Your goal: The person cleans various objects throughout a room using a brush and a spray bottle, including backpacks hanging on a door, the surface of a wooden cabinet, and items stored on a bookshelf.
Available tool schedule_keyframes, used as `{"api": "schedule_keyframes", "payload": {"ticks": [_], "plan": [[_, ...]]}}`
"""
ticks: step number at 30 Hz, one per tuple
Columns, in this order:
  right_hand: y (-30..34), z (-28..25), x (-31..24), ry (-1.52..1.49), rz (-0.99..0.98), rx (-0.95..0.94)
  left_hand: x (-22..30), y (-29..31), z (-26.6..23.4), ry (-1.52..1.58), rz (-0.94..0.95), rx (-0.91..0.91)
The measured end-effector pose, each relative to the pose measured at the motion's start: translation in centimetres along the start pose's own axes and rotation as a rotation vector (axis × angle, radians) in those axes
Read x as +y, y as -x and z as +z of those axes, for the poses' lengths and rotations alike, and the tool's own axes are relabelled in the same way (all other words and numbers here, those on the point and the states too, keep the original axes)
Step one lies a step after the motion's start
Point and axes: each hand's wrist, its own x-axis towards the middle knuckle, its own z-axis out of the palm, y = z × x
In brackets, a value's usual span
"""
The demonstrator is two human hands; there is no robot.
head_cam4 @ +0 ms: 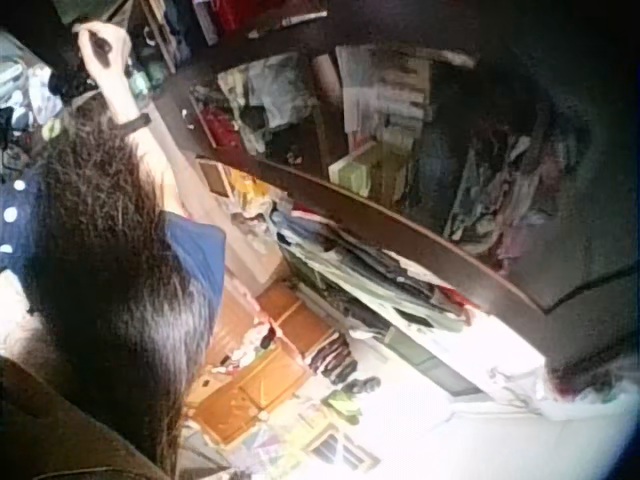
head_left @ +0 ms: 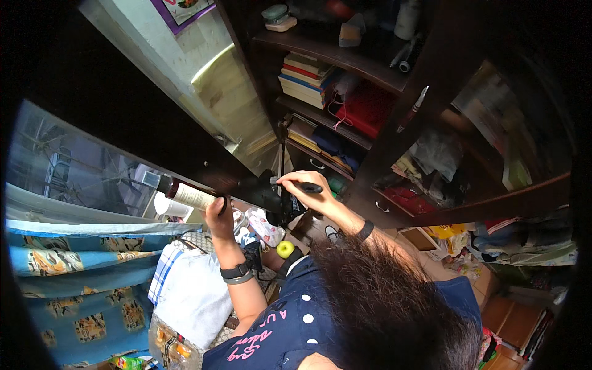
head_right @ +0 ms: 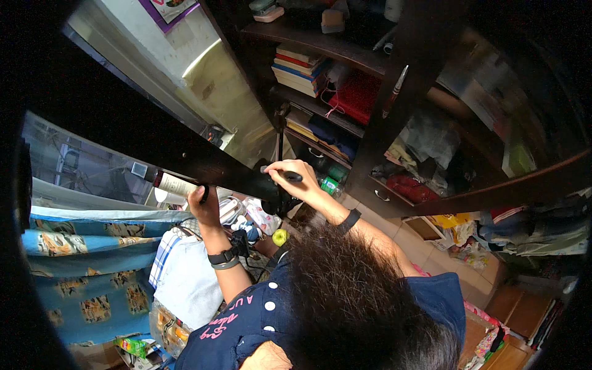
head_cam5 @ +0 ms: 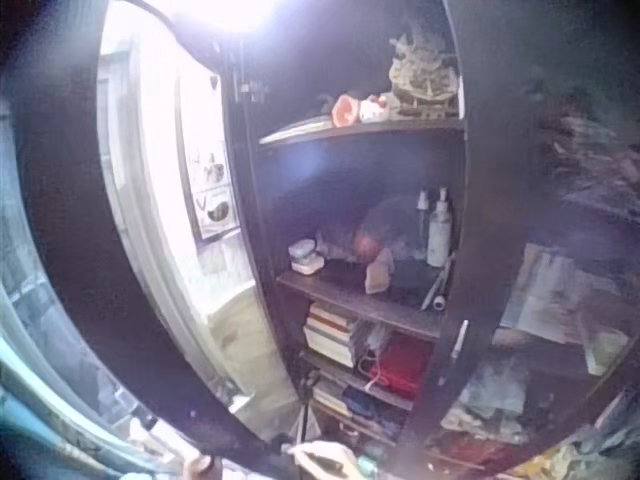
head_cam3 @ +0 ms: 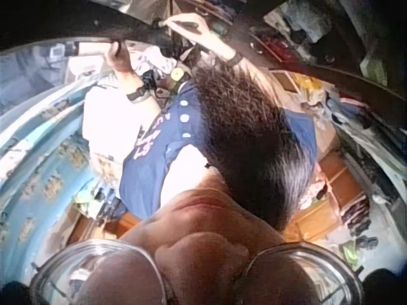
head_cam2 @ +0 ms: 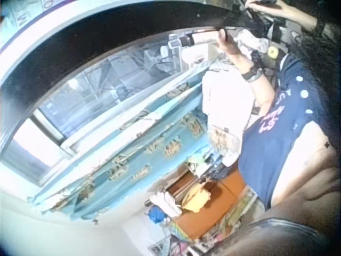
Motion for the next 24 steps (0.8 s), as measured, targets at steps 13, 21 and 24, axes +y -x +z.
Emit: {"api": "schedule_keyframes", "payload": {"ticks": [13, 21, 24], "plan": [[-7.6, -2.0, 6.5, -0.339, 0.126, 0.190, 1.5, 1.2, 0.1, 0.234, -0.032, 0.075], [-22.7, -6.7, 8.0, -0.131, -0.050, 0.785, 0.3, 3.0, -2.1, 0.053, -0.132, 0.174], [-24.3, -6.3, 9.1, -0.182, 0.001, 0.754, 0.3, 3.7, -2.3, -0.172, -0.171, 0.239]]}}
